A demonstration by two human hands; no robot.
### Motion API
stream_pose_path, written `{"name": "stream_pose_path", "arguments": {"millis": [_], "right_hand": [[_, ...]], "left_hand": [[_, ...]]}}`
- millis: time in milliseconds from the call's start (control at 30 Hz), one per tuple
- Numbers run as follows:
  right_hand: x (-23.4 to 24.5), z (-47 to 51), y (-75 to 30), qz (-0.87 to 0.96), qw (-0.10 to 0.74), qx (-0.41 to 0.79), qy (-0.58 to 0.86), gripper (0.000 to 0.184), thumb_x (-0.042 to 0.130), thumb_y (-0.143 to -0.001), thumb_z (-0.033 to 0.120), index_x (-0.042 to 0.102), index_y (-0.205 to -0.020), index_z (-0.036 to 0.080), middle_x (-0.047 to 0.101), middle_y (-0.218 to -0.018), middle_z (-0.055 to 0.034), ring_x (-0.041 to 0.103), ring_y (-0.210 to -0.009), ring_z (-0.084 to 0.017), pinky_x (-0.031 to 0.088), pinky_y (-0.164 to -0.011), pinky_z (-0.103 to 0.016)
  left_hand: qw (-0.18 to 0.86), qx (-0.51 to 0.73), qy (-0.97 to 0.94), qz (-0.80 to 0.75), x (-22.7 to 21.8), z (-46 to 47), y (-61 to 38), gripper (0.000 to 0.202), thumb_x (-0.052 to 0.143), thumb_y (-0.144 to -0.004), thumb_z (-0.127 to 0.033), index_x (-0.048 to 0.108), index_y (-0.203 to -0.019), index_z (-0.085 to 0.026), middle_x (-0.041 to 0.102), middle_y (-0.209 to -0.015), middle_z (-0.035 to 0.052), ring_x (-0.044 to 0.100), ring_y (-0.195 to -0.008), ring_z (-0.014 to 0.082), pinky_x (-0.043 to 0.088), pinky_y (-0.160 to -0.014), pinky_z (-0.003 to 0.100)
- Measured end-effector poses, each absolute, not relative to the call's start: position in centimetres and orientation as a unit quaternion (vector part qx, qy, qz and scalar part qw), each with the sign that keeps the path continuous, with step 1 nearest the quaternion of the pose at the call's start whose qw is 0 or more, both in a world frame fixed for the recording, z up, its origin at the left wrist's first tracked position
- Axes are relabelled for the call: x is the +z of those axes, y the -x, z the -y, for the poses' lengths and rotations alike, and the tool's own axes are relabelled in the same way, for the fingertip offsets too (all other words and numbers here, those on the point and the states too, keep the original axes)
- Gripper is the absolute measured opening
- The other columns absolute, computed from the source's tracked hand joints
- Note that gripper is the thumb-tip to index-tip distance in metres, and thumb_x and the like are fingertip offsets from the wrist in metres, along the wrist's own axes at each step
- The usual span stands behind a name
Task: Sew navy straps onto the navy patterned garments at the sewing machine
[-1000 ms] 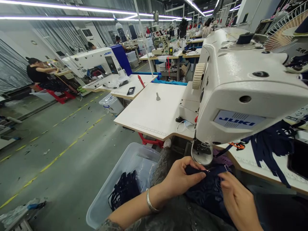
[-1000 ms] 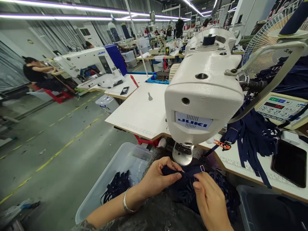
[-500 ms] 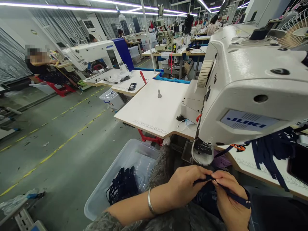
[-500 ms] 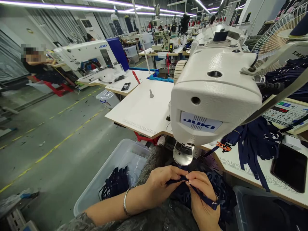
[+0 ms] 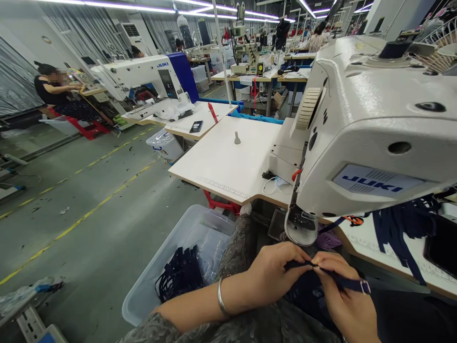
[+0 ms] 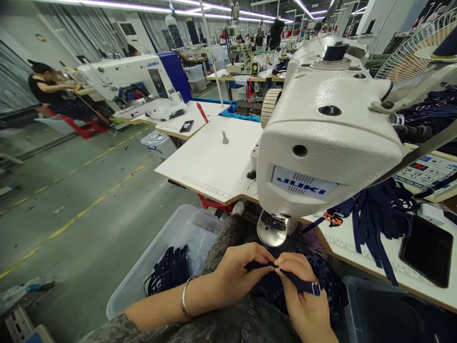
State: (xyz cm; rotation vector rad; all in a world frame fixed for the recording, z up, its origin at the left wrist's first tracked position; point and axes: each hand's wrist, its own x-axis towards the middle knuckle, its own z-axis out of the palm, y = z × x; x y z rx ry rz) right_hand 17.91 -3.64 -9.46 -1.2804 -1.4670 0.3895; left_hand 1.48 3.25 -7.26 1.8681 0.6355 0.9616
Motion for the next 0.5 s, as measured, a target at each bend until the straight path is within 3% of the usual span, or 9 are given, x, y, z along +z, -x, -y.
{"name": "stream_pose_path", "arguments": {"millis": [67,167,267,367,433,500], "right_hand": [[-8.9,3.5,-18.4,0.605,0.504,0.191,0.587,0.007,0.058,-0.089,0.024,0.06,-0.095,0.025,0.069,-0.092,-0.0032,0.068,-0.088,-0.019,0.055,-0.071,-0.028],[-8.0,2.9,-19.1,0.586,0.431,0.239,0.643,0.014,0.055,-0.092,0.035,0.058,-0.101,0.025,0.07,-0.097,-0.0045,0.069,-0.086,-0.019,0.053,-0.061,-0.023],[-7.0,1.6,-19.5,0.586,0.393,0.24,0.667,0.02,0.051,-0.093,0.041,0.057,-0.102,0.025,0.07,-0.097,-0.0041,0.069,-0.086,-0.02,0.052,-0.063,-0.025],[-6.6,0.1,-19.3,0.593,0.38,0.186,0.685,0.022,0.051,-0.091,0.045,0.058,-0.098,0.025,0.069,-0.092,-0.0047,0.067,-0.085,-0.023,0.052,-0.069,-0.031],[-6.7,-0.6,-19.1,0.6,0.383,0.16,0.684,0.022,0.05,-0.091,0.045,0.057,-0.095,0.025,0.068,-0.09,-0.0053,0.066,-0.085,-0.024,0.051,-0.071,-0.034],[-7.0,-1.0,-18.9,0.608,0.396,0.146,0.673,0.021,0.05,-0.091,0.044,0.056,-0.095,0.025,0.067,-0.091,-0.0058,0.065,-0.089,-0.025,0.051,-0.076,-0.037]], "left_hand": [[0.501,0.362,-0.724,-0.305,-7.0,-3.4,-1.6,0.015,0.068,-0.084,-0.03,0.062,-0.082,-0.016,0.071,-0.082,0.0048,0.067,-0.074,0.0152,0.051,-0.068,0.022],[0.546,0.321,-0.683,-0.364,-6.7,-3.7,-1.7,0.021,0.071,-0.081,-0.035,0.059,-0.086,-0.018,0.066,-0.072,-0.0004,0.062,-0.065,0.0126,0.047,-0.06,0.02],[0.512,0.317,-0.689,-0.403,-6.9,-4.0,-1.8,0.022,0.069,-0.083,-0.033,0.055,-0.092,-0.019,0.061,-0.069,-0.0041,0.056,-0.058,0.0101,0.042,-0.053,0.018],[0.342,0.376,-0.748,-0.427,-7.5,-4.4,-1.5,0.025,0.066,-0.085,-0.03,0.055,-0.105,-0.02,0.062,-0.086,0.0006,0.06,-0.071,0.0131,0.048,-0.06,0.022],[0.175,0.439,-0.784,-0.403,-7.9,-4.5,-1.3,0.033,0.065,-0.087,-0.029,0.053,-0.117,-0.02,0.062,-0.103,0.0063,0.061,-0.091,0.0179,0.051,-0.078,0.028],[0.039,0.455,-0.829,-0.322,-8.2,-4.7,-1.0,0.038,0.063,-0.089,-0.026,0.052,-0.125,-0.02,0.062,-0.112,0.0077,0.058,-0.108,0.0191,0.045,-0.096,0.031]]}}
